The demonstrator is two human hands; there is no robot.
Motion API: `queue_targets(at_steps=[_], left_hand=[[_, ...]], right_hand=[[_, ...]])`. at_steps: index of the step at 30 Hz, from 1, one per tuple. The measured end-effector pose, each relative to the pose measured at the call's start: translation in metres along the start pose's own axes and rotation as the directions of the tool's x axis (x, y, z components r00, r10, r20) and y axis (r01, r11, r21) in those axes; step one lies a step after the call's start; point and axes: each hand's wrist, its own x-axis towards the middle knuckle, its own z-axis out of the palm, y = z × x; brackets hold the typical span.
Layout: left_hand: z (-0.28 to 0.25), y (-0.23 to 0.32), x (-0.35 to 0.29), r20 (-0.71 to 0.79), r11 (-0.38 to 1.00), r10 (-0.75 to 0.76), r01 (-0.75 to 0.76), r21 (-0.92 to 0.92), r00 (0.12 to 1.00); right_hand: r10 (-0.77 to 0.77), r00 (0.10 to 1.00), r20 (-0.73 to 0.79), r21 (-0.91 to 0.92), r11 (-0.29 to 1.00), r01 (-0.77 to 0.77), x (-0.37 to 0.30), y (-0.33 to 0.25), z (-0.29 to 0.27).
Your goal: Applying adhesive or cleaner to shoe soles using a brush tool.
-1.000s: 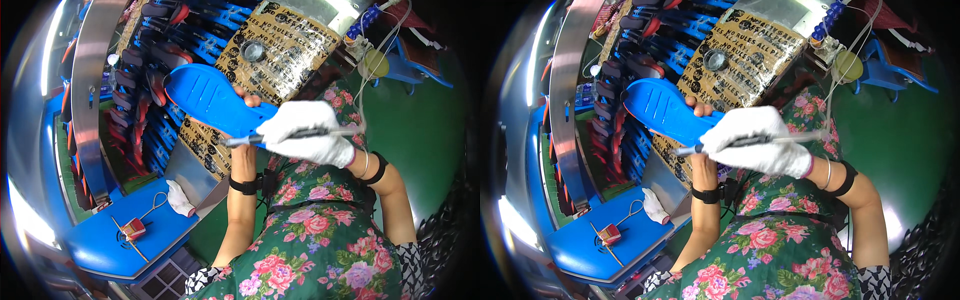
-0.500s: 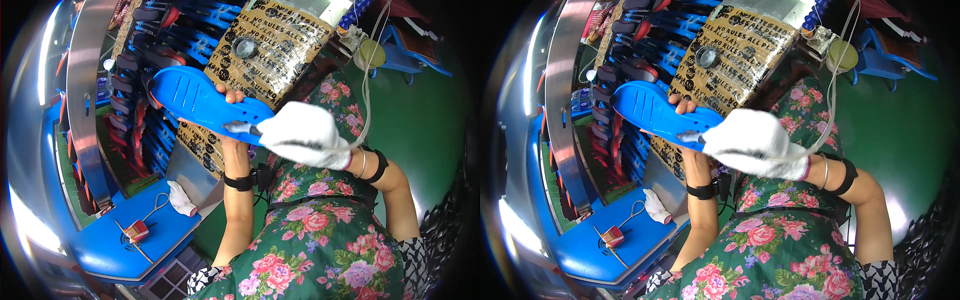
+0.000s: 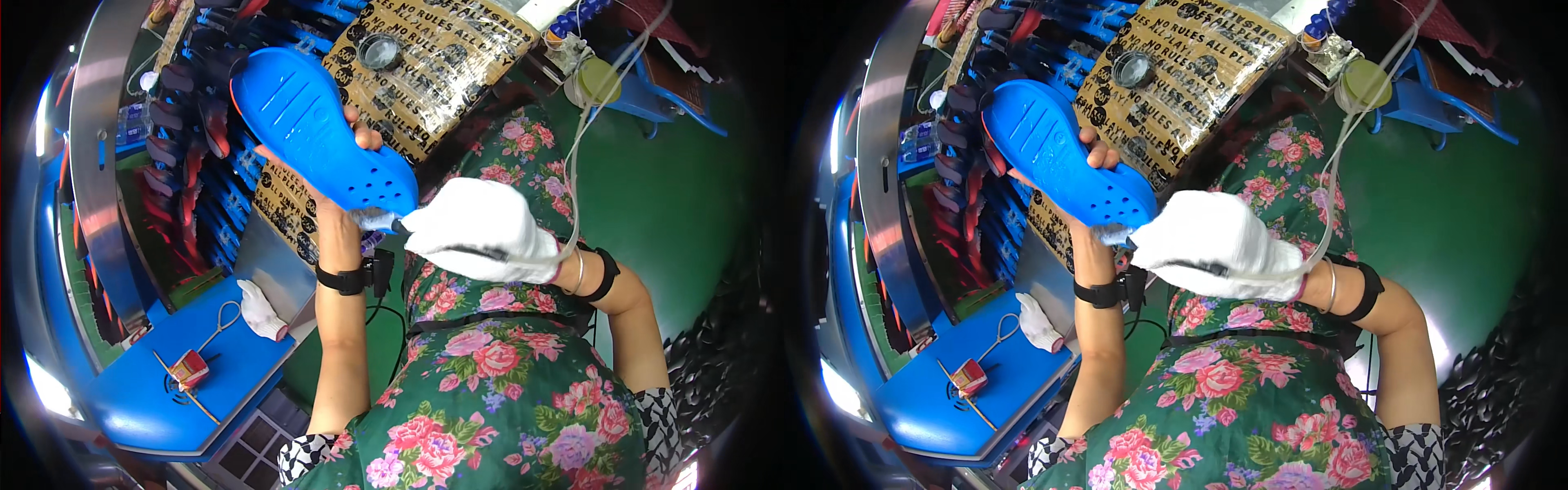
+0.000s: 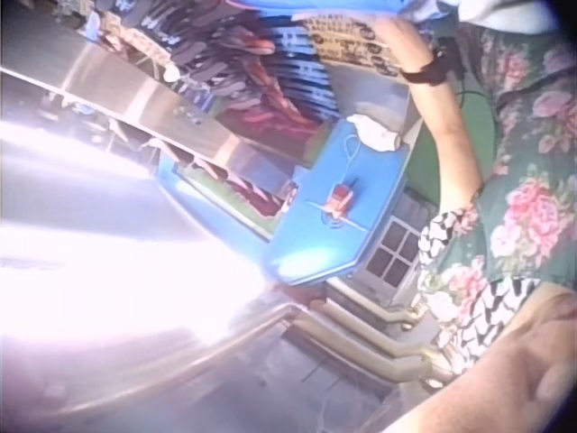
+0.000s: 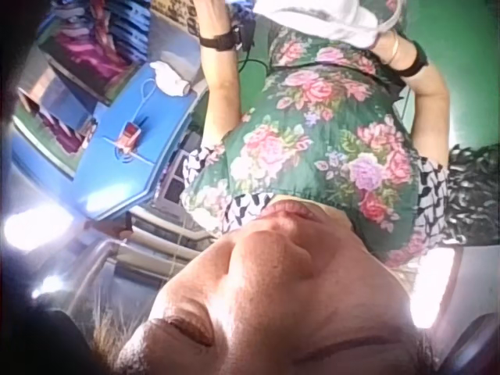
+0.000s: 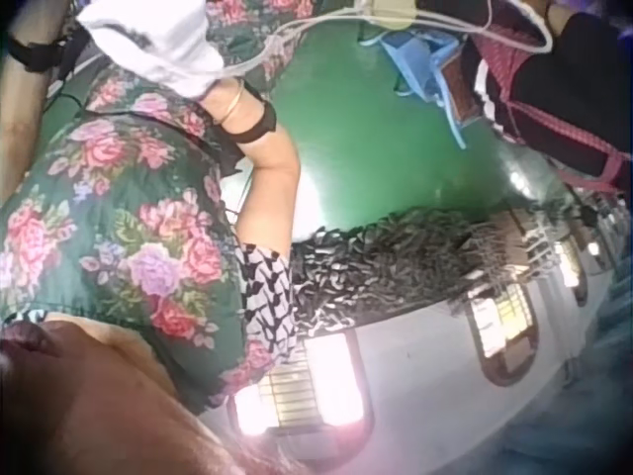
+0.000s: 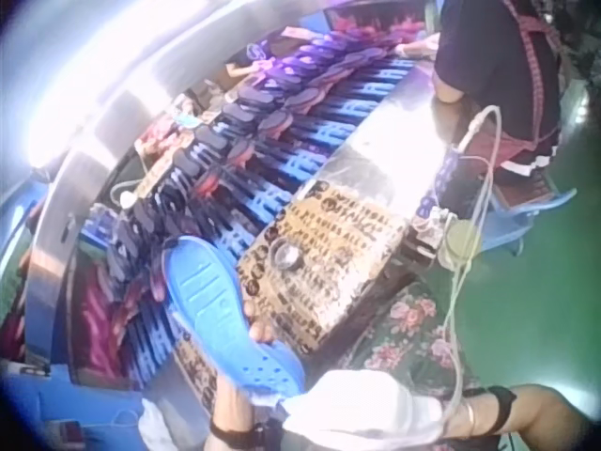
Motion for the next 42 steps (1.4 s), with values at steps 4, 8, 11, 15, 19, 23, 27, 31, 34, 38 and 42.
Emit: queue_targets(at_steps=[4, 8, 11, 15, 19, 23, 27, 31, 34, 38, 42], left_hand=[[0.001, 0.005, -0.007, -0.124, 0.997, -0.007, 0.016, 0.072, 0.992], [0.001, 0.012, -0.003, -0.17, 0.954, -0.182, 0.216, 0.209, 0.969], [-0.005, 0.012, -0.001, -0.175, 0.956, -0.235, 0.26, 0.135, 0.956], [-0.004, 0.01, -0.001, -0.137, 0.939, -0.319, 0.332, 0.089, 0.938], [-0.004, 0.014, 0.0, -0.237, 0.885, -0.41, 0.446, 0.129, 0.881], [-0.001, 0.012, 0.007, -0.331, 0.796, -0.448, 0.539, 0.274, 0.83], [-0.01, 0.017, 0.008, -0.455, 0.707, -0.403, 0.586, 0.396, 0.794], [-0.023, 0.023, 0.006, -0.389, 0.753, -0.521, 0.624, 0.21, 0.76], [-0.032, 0.008, -0.002, -0.388, 0.882, -0.455, 0.466, -0.072, 0.802], [-0.037, -0.016, -0.024, -0.52, 0.965, -0.256, 0.19, -0.179, 0.815], [-0.027, -0.044, -0.03, -0.293, 0.961, -0.255, 0.276, 0.03, 0.921]], right_hand=[[0.18, 0.984, -0.004, 0.227, 0.958, -0.174, 0.009, 0.0, -0.002], [-0.08, 0.995, 0.052, -0.084, 0.993, 0.085, 0.004, 0.005, -0.001], [-0.14, 0.977, 0.161, -0.16, 0.973, 0.166, -0.007, 0.003, 0.006], [-0.004, 0.956, 0.293, 0.304, 0.948, -0.089, 0.009, 0.005, -0.009], [-0.031, 0.973, 0.23, 0.175, 0.984, -0.01, 0.013, 0.007, -0.01], [-0.123, 0.901, 0.416, -0.085, 0.981, 0.173, 0.009, 0.005, -0.006], [-0.005, 0.954, 0.299, 0.17, 0.984, -0.048, 0.022, 0.014, -0.008], [0.199, 0.94, 0.278, 0.14, 0.96, -0.245, 0.024, 0.016, -0.01], [0.52, 0.82, 0.239, 0.433, 0.699, -0.569, 0.019, 0.018, -0.019], [0.683, 0.73, 0.015, 0.481, 0.635, -0.604, 0.04, 0.01, -0.031], [0.373, 0.909, -0.187, 0.118, 0.927, -0.356, 0.051, 0.022, -0.037]])
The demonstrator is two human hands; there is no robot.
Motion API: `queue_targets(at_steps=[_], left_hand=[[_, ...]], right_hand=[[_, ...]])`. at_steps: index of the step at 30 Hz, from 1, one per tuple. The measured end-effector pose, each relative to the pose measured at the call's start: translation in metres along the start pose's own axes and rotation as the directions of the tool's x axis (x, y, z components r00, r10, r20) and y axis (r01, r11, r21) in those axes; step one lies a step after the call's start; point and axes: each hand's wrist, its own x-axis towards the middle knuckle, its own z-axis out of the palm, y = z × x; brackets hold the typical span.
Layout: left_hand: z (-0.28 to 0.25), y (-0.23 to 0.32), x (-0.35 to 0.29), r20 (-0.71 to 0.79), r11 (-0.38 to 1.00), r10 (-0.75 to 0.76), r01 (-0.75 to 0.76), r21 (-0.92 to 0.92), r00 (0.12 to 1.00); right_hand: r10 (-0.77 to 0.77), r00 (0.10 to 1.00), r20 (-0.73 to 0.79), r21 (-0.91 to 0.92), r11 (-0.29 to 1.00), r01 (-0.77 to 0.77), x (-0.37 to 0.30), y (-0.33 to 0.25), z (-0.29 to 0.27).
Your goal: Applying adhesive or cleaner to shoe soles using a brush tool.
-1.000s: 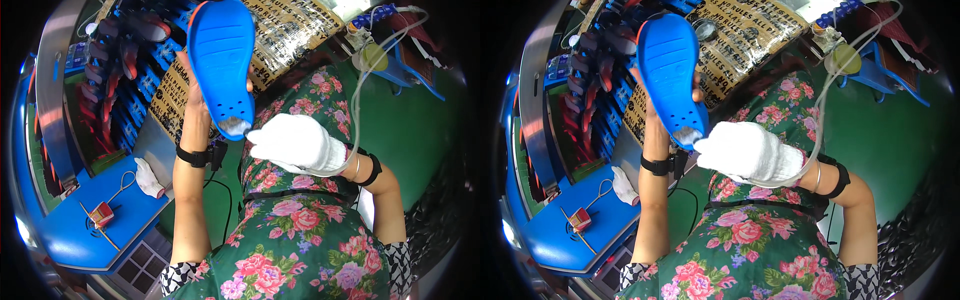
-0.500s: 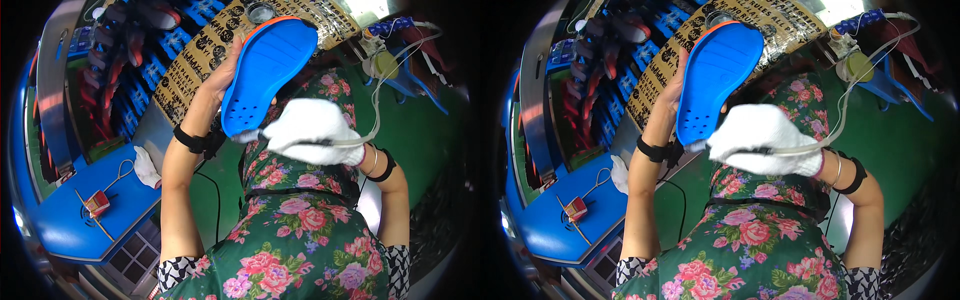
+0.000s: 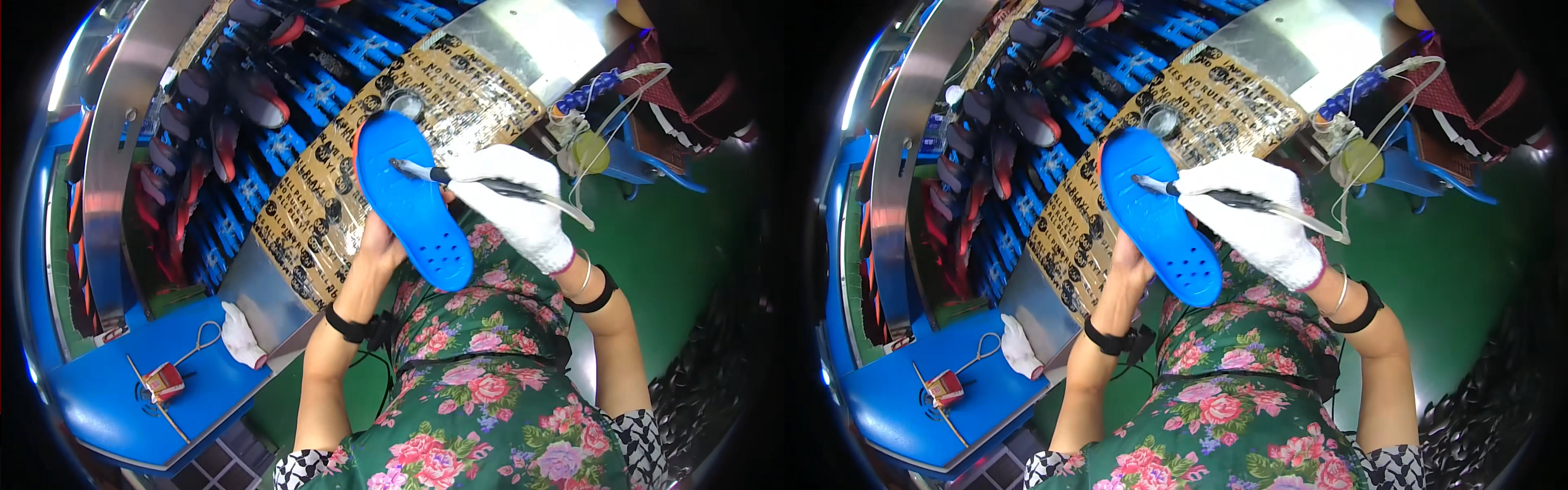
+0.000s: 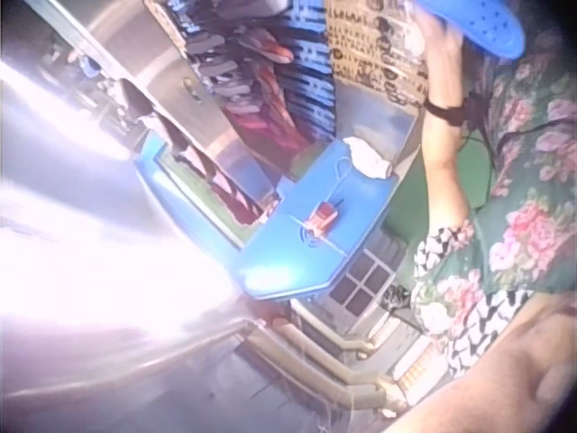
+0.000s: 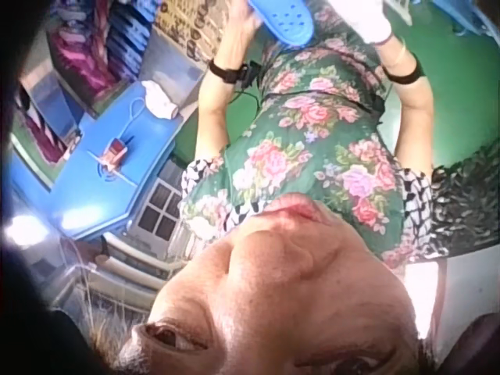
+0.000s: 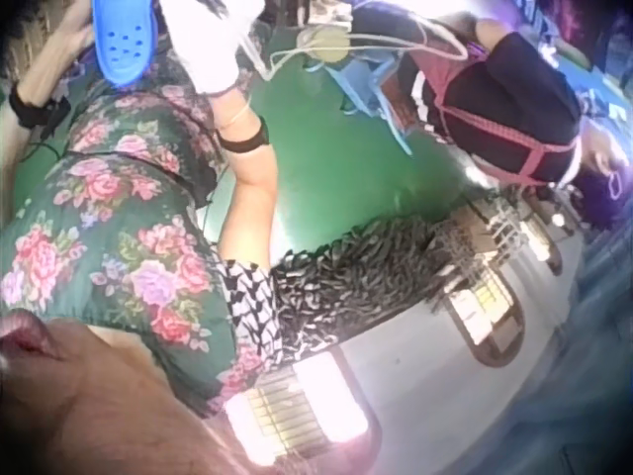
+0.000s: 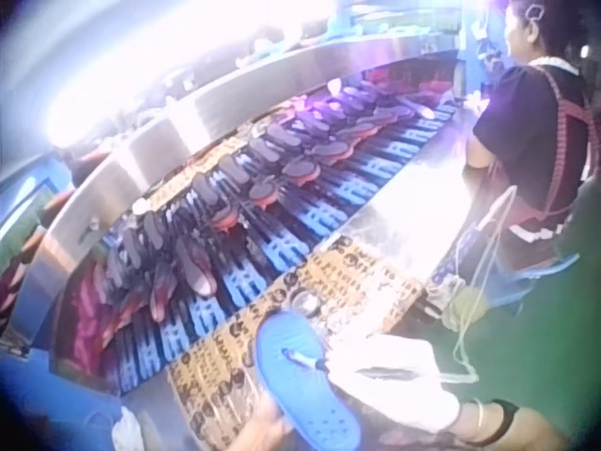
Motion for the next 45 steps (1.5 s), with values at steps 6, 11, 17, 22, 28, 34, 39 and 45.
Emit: queue_targets(at_steps=[6, 11, 17, 22, 28, 34, 39, 45], left_hand=[[0.017, -0.014, -0.006, -0.287, 0.895, 0.143, 0.0, 0.446, 0.947], [-0.003, -0.011, -0.026, -0.14, 0.987, -0.043, 0.02, -0.156, 0.989], [0.021, -0.006, -0.022, -0.102, 0.95, 0.143, -0.165, -0.264, 0.985], [0.048, -0.026, -0.012, 0.101, 0.971, 0.171, -0.15, -0.184, 0.98], [0.062, -0.035, 0.0, 0.246, 0.906, 0.251, -0.137, -0.401, 0.936], [0.061, -0.041, 0.002, 0.158, 0.914, 0.284, -0.217, -0.343, 0.946], [0.053, -0.048, -0.009, 0.021, 0.935, 0.267, -0.253, -0.247, 0.964], [0.038, -0.049, -0.011, -0.075, 0.953, 0.281, -0.269, 0.14, 0.957]], right_hand=[[-0.089, 0.977, 0.195, -0.153, 0.981, 0.12, -0.001, 0.003, -0.008], [-0.262, 0.942, 0.21, -0.142, 0.945, 0.295, -0.009, -0.004, -0.01], [-0.353, 0.909, 0.221, -0.225, 0.889, 0.4, -0.02, -0.028, -0.012], [-0.375, 0.895, 0.241, -0.286, 0.854, 0.434, -0.022, -0.041, -0.014], [-0.369, 0.902, 0.226, -0.306, 0.852, 0.425, -0.015, -0.052, -0.013], [-0.442, 0.861, 0.251, -0.325, 0.8, 0.505, 0.001, -0.056, -0.006], [-0.55, 0.783, 0.289, -0.383, 0.684, 0.622, 0.021, -0.053, 0.003], [-0.508, 0.789, 0.347, -0.432, 0.66, 0.615, 0.011, -0.046, 0.016]])
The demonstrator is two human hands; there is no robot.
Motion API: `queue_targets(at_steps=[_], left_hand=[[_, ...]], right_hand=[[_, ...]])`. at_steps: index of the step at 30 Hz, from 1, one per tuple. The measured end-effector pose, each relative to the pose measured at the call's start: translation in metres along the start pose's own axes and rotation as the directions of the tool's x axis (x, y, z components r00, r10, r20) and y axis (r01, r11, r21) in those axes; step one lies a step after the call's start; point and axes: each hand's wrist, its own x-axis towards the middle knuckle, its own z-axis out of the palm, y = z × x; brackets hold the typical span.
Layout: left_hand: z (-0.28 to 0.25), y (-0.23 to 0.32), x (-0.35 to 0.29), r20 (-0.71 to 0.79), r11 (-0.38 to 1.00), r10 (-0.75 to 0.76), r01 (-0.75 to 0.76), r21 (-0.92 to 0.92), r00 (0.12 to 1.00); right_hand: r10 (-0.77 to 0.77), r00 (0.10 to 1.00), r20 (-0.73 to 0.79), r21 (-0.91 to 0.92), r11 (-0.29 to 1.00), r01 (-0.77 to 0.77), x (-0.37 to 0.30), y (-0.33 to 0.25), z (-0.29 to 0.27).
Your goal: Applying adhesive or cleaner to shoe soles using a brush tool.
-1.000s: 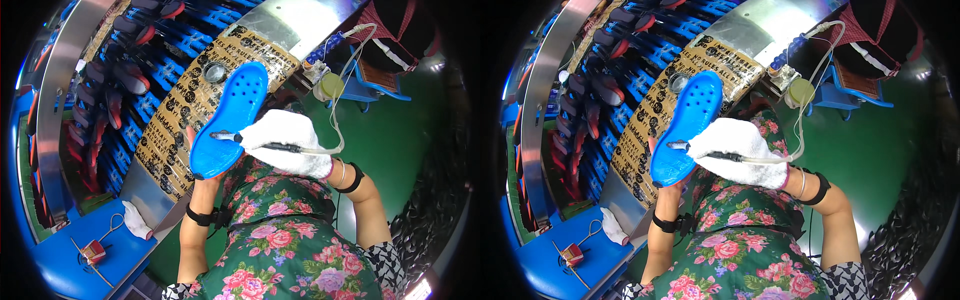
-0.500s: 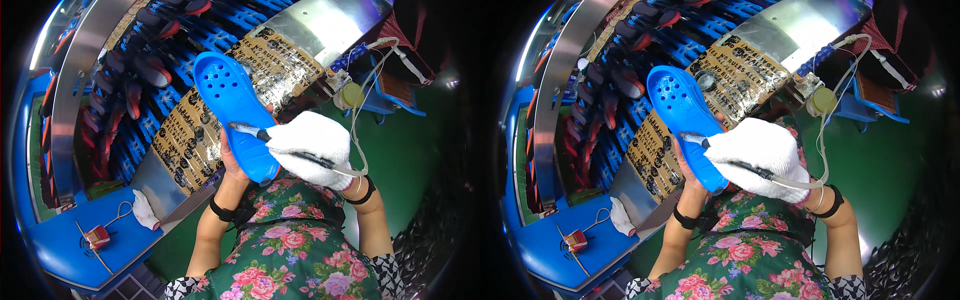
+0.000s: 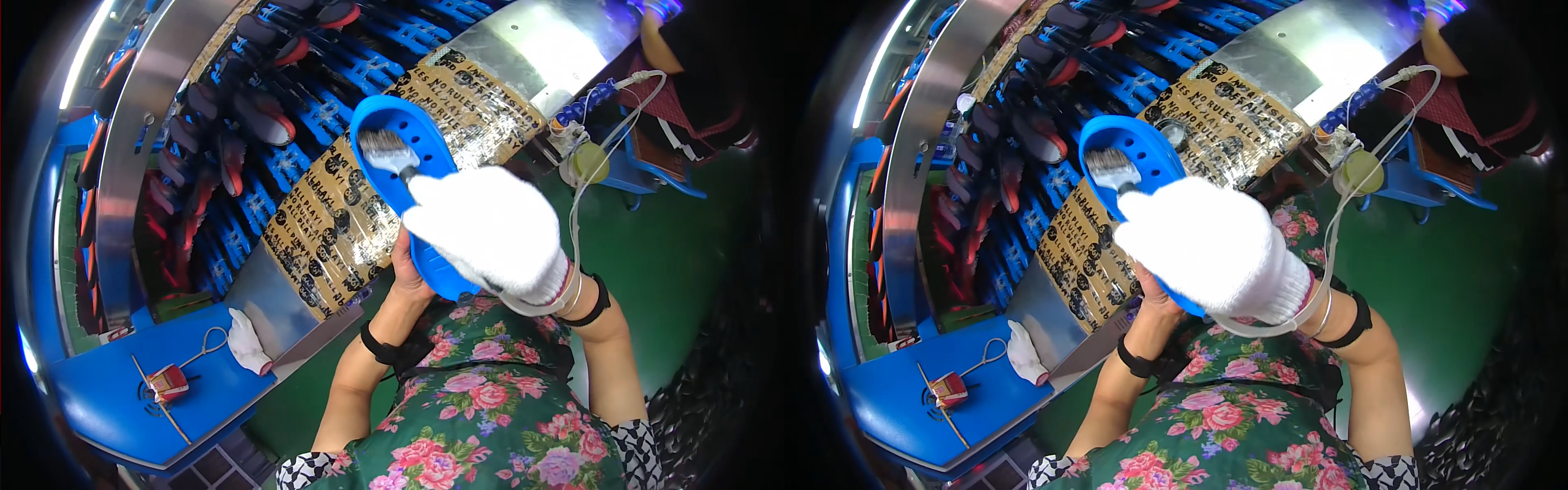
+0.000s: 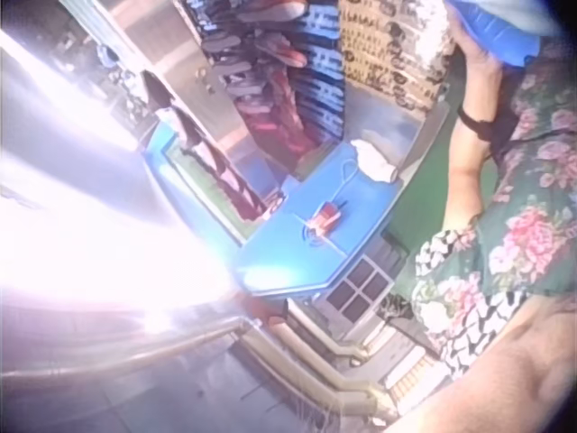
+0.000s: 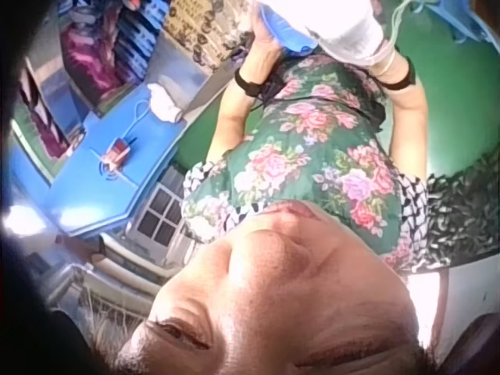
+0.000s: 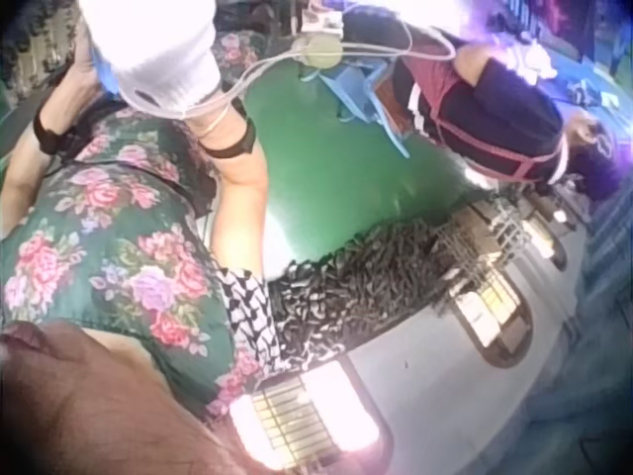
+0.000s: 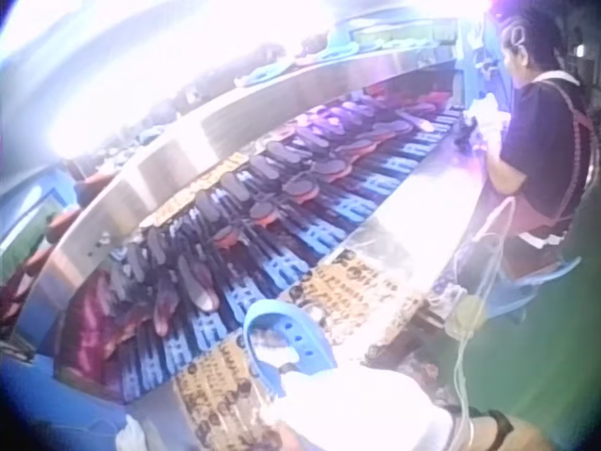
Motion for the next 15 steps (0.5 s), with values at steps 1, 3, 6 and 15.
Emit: queue_targets(at_steps=[1, 3, 6, 15], left_hand=[[-0.005, -0.001, 0.001, 0.013, 0.999, -0.006, 0.007, -0.045, 1.0], [-0.042, -0.02, 0.003, -0.101, 0.973, -0.046, 0.022, -0.231, 0.994], [-0.015, -0.006, 0.004, 0.035, 0.983, 0.044, -0.037, -0.179, 0.998], [0.016, 0.006, 0.018, 0.078, 0.992, 0.098, -0.104, 0.077, 0.992]], right_hand=[[-0.057, 0.996, -0.063, -0.056, 0.997, 0.054, -0.001, -0.002, 0.006], [0.007, 1.0, -0.03, 0.093, 0.996, -0.004, 0.002, -0.01, -0.001], [0.222, 0.973, -0.055, 0.314, 0.929, -0.194, 0.004, -0.004, -0.011], [0.202, 0.971, -0.126, 0.322, 0.934, -0.153, -0.012, -0.013, -0.001]])
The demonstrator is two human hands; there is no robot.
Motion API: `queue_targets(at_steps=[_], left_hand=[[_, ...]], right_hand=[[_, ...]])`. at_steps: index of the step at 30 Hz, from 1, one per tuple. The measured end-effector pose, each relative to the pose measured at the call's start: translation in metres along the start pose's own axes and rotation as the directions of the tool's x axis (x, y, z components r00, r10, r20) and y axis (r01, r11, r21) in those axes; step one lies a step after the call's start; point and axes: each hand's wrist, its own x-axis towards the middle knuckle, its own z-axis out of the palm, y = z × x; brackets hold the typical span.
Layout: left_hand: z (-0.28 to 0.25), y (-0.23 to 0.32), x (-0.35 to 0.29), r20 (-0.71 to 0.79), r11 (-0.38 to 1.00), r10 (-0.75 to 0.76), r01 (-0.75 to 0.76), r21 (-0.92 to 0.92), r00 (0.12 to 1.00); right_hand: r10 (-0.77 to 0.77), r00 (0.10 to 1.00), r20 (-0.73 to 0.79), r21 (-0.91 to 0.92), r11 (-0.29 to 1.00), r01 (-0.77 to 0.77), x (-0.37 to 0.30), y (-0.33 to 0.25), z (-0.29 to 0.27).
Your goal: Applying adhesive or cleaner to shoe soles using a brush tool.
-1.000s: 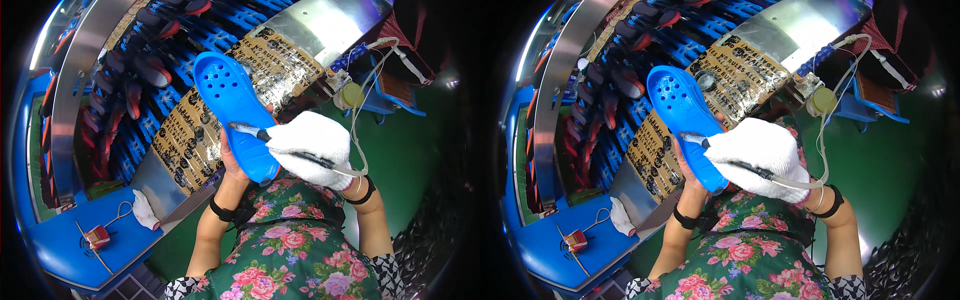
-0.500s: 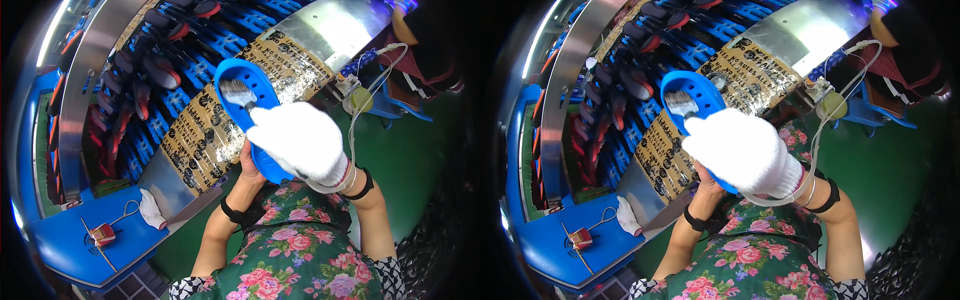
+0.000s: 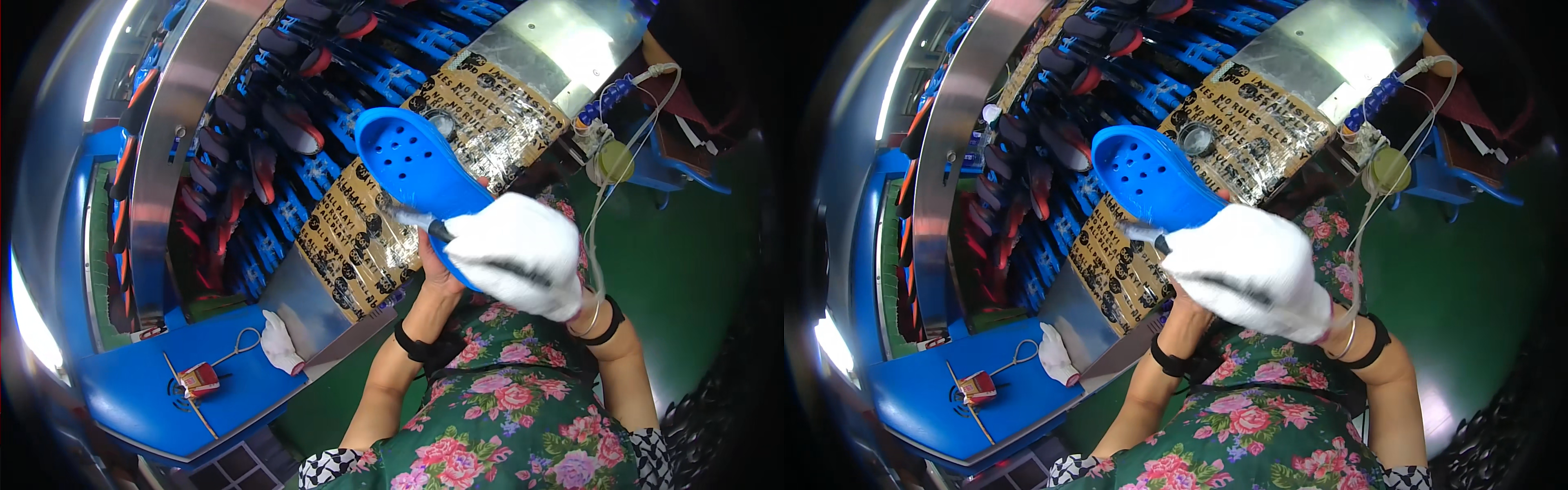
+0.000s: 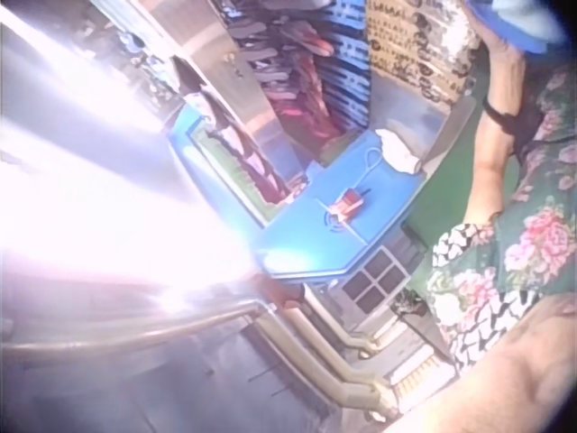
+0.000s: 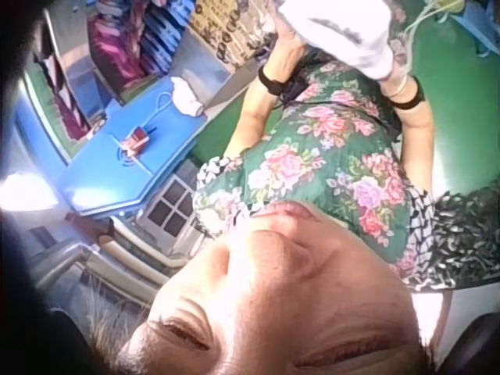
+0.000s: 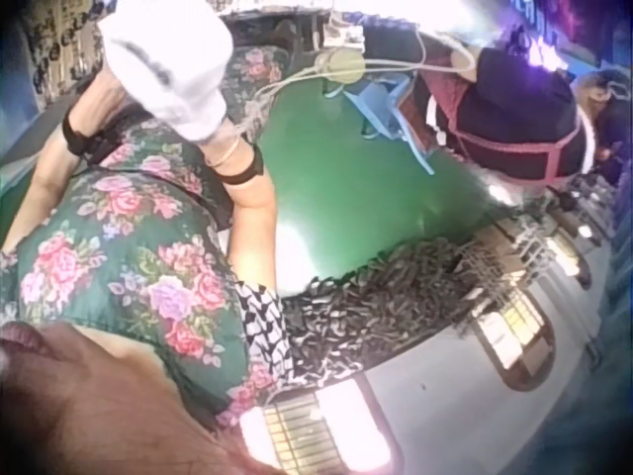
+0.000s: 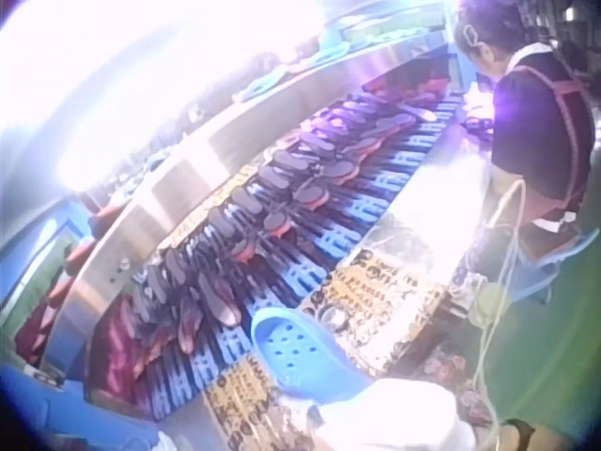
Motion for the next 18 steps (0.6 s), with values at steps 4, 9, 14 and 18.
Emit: queue_targets(at_steps=[4, 9, 14, 18], left_hand=[[0.008, -0.001, 0.007, -0.058, 0.993, 0.067, -0.072, -0.094, 0.996], [-0.012, 0.009, 0.026, 0.29, 0.981, 0.029, 0.028, -0.19, 0.956], [0.01, 0.014, 0.026, 0.129, 0.886, 0.085, -0.016, -0.464, 0.988], [-0.008, 0.015, 0.031, 0.094, 0.912, 0.039, 0.003, -0.409, 0.995]], right_hand=[[0.046, 0.996, -0.077, -0.056, 0.997, -0.051, -0.009, 0.013, -0.004], [-0.047, 0.998, -0.04, -0.065, 0.997, 0.045, -0.02, 0.01, 0.013], [-0.013, 0.993, -0.118, -0.011, 1.0, 0.012, -0.018, 0.035, 0.001], [-0.097, 0.994, -0.055, -0.114, 0.989, 0.09, -0.03, 0.025, 0.021]])
